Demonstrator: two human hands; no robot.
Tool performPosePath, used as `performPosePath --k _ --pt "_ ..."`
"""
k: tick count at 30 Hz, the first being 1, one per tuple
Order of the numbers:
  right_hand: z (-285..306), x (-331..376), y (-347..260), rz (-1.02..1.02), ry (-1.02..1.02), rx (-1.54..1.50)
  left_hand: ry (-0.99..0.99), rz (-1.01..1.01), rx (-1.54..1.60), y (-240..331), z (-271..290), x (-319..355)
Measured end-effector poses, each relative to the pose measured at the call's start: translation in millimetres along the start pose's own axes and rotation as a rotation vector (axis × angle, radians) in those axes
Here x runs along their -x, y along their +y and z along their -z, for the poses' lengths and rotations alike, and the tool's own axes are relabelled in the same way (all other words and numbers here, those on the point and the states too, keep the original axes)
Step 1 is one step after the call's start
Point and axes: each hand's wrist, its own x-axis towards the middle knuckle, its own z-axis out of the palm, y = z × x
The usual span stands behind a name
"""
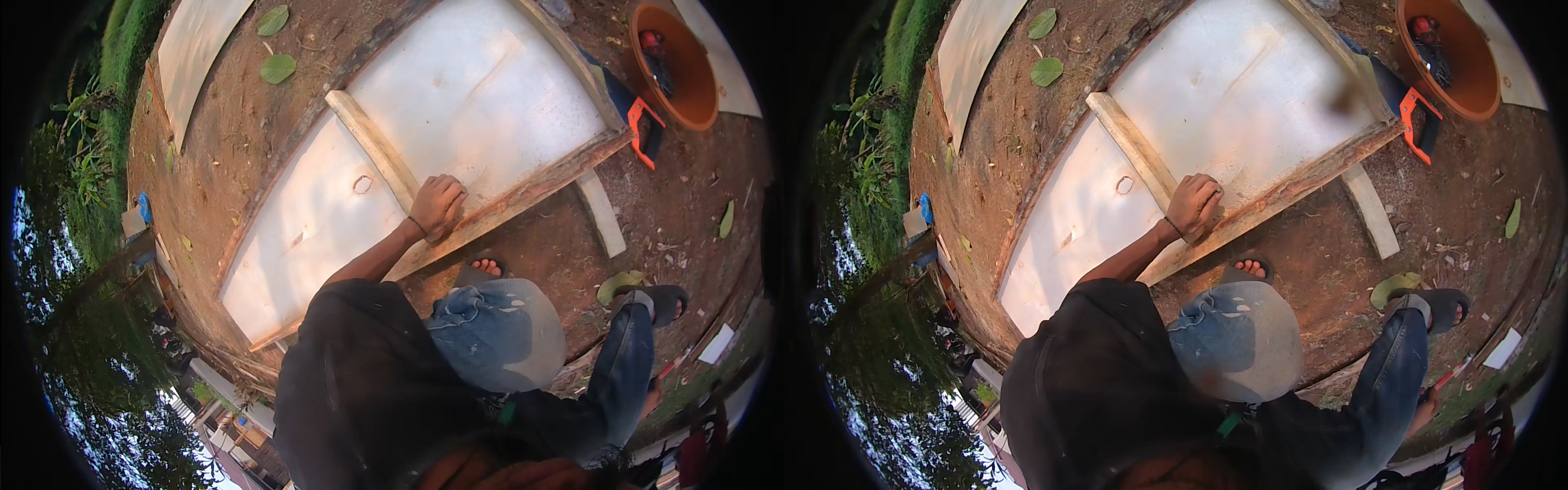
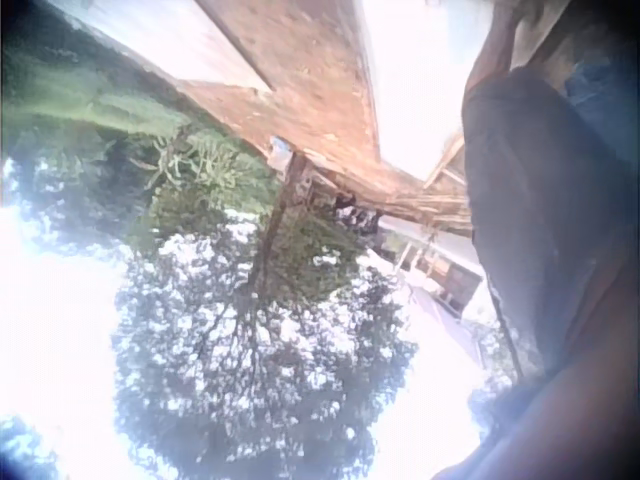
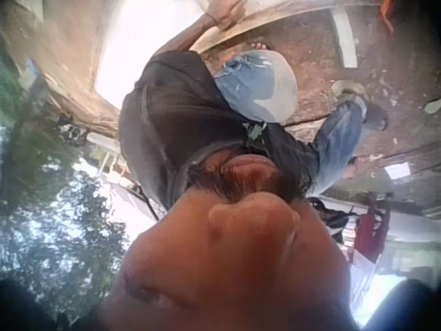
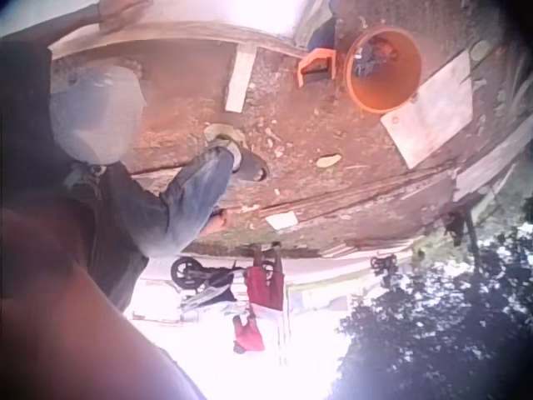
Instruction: The person assembles a wooden frame on a white board outdoors. They use a hammer to drive nails into the frame, a hand saw to cut a wooden piece, and a utility knife to trim edges. The person repeatedly positions and secures wooden pieces to the frame.
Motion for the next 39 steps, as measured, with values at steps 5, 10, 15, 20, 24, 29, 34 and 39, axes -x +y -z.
performPosePath --k 5,10,15,20,24,29,34,39 --pt "-68.0 -14.7 -25.9 -0.037 -0.226 -0.409 0.043 0.025 -0.022 14.6 -24.7 -10.7" --pt "-189.2 37.0 -118.8 0.086 -0.347 -0.37 0.108 0.027 0.03 -4.9 -41.1 4.5" --pt "-288.9 101.3 -74.6 0.135 -0.55 -0.583 0.189 -0.059 -0.049 4.4 -42.1 12.2" --pt "-294.2 138.0 -18.4 0.325 -0.782 -0.167 0.177 0.008 -0.012 -3.6 -13.2 26.0" --pt "-284.9 125.7 6.3 0.317 -0.829 -0.162 0.162 0.022 0.043 -5.7 3.3 43.5" --pt "-258.6 110.8 13.9 0.214 -0.964 -0.224 0.055 0.03 0.104 -14.5 30.6 76.5" --pt "-271.9 103.0 22.4 0.341 -0.929 -0.131 -0.23 -0.036 0.032 56.2 4.0 47.3" --pt "-241.3 82.9 45.2 0.425 -1.042 -0.123 -0.388 -0.135 -0.149 110.5 19.7 -0.2"
